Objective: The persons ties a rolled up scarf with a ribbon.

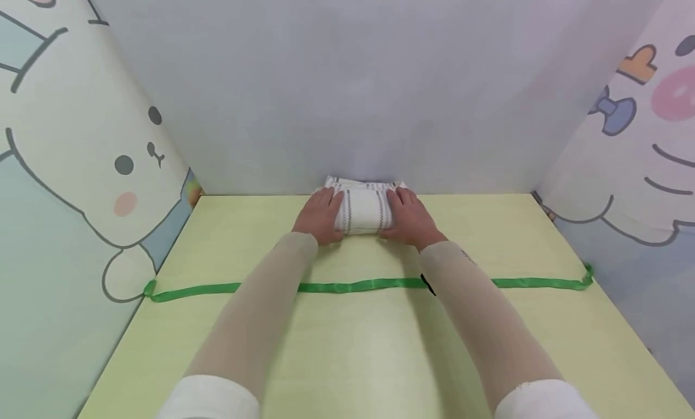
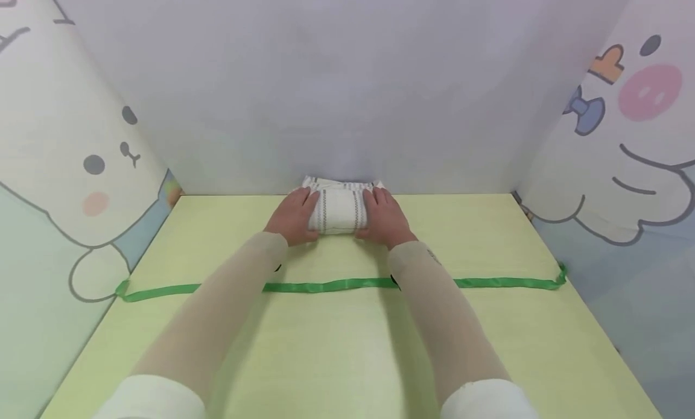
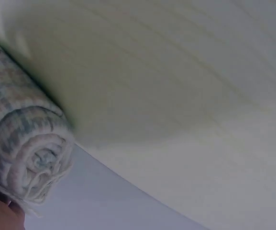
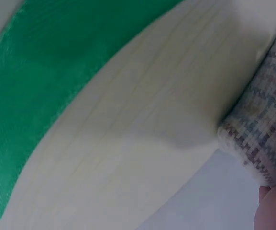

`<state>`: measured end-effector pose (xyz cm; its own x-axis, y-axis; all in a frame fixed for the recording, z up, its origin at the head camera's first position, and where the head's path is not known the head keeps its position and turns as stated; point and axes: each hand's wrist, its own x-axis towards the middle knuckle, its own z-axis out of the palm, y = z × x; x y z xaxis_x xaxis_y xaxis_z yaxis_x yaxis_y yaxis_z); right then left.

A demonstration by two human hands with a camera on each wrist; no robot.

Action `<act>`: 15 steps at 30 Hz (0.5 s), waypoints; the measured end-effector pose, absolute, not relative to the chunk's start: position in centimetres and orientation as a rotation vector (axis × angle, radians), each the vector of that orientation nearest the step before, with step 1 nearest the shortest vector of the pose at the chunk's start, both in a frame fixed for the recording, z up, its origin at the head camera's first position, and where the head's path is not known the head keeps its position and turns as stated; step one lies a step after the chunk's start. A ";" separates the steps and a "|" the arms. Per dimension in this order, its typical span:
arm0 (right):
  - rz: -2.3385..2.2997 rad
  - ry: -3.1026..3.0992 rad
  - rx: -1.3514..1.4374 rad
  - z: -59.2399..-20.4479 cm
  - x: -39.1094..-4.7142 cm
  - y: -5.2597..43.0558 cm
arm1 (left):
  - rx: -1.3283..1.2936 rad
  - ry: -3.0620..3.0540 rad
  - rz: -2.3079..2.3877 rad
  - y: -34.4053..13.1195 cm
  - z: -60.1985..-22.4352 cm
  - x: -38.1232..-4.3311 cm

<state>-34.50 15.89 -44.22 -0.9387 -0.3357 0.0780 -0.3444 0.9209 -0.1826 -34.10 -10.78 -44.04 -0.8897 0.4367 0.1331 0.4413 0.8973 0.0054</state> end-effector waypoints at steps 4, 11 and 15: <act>0.262 -3.028 0.550 -45.0 -34.4 16.0 | -0.612 -2.945 -0.135 -10.5 -44.6 -34.3; 0.223 -3.089 0.508 -45.2 -34.7 15.7 | -0.564 -2.968 -0.164 -9.9 -45.6 -34.7; 0.241 -3.103 0.480 -45.1 -34.9 15.2 | -0.522 -2.969 -0.157 -9.6 -45.8 -34.8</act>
<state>-34.93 15.24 -45.11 -0.9536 -0.3007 0.0161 -0.2996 0.9419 -0.1520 -34.77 -9.58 -45.84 -0.9329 0.3326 0.1382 0.3453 0.9350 0.0807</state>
